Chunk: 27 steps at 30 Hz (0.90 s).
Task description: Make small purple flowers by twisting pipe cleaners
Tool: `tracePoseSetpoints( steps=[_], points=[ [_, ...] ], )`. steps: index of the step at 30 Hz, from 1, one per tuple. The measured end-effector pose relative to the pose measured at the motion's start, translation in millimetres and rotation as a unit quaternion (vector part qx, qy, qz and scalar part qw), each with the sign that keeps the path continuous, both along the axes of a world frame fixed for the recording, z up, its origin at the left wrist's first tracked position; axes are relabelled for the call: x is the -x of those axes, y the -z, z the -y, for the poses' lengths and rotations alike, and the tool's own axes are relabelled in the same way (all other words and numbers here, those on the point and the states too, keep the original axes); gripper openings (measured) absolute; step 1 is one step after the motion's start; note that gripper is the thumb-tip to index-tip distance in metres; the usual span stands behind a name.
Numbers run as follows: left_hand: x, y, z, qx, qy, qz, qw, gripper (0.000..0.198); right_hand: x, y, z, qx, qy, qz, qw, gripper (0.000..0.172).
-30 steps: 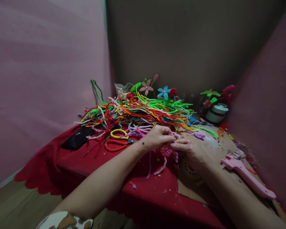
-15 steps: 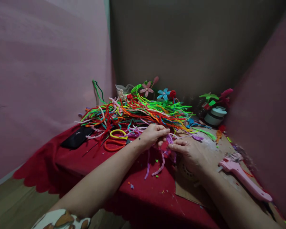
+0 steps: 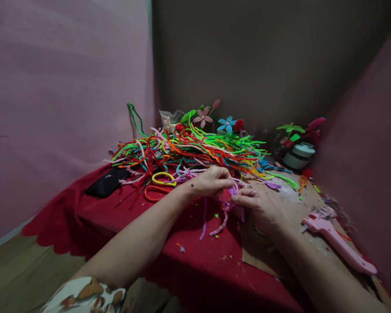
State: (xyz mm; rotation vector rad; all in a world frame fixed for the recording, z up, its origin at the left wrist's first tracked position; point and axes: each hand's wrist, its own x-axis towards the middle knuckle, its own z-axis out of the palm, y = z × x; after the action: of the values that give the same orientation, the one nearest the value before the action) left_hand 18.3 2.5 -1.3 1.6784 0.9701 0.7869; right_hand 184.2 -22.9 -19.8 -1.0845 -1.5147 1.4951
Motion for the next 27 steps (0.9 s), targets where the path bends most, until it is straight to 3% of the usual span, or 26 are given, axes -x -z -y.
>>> tracePoseSetpoints(
  steps=[5, 10, 13, 17, 19, 22, 24, 27],
  points=[
    [-1.9, 1.9, 0.1, 0.019, -0.044, 0.049, 0.998, 0.020, -1.2, 5.7, -5.5, 0.004, -0.012, -0.076, 0.997, 0.018],
    [-1.1, 3.2, -0.5, 0.052, 0.039, 0.001, 0.998, 0.023, -0.7, 13.1, -14.1, 0.021, 0.034, -0.162, 0.986, 0.016],
    [-6.6, 4.9, 1.5, 0.035, 0.028, -0.025, 0.999, 0.019, 0.1, 16.1, -14.3, 0.035, 0.048, -0.161, 0.985, 0.021],
    [-17.6, 9.9, 6.8, -0.114, -0.059, -0.109, 0.986, 0.020, 1.7, 16.2, -10.1, -0.021, 0.105, -0.108, 0.988, 0.024],
    [-22.5, 13.0, 11.0, -0.222, -0.114, -0.184, 0.951, 0.019, 3.2, 13.8, -7.5, -0.082, 0.130, -0.067, 0.986, 0.025],
    [-26.4, 15.4, 17.7, -0.337, -0.140, -0.278, 0.888, 0.015, 5.5, 8.7, -4.4, -0.122, 0.143, -0.031, 0.982, 0.025],
    [-26.0, 14.8, 20.2, -0.365, -0.133, -0.304, 0.870, 0.015, 6.3, 6.1, -3.2, -0.126, 0.143, -0.025, 0.981, 0.025],
    [-22.2, 12.8, 18.5, -0.343, -0.122, -0.285, 0.886, 0.014, 5.6, 6.3, -4.2, -0.089, 0.117, -0.041, 0.988, 0.024]
  ],
)
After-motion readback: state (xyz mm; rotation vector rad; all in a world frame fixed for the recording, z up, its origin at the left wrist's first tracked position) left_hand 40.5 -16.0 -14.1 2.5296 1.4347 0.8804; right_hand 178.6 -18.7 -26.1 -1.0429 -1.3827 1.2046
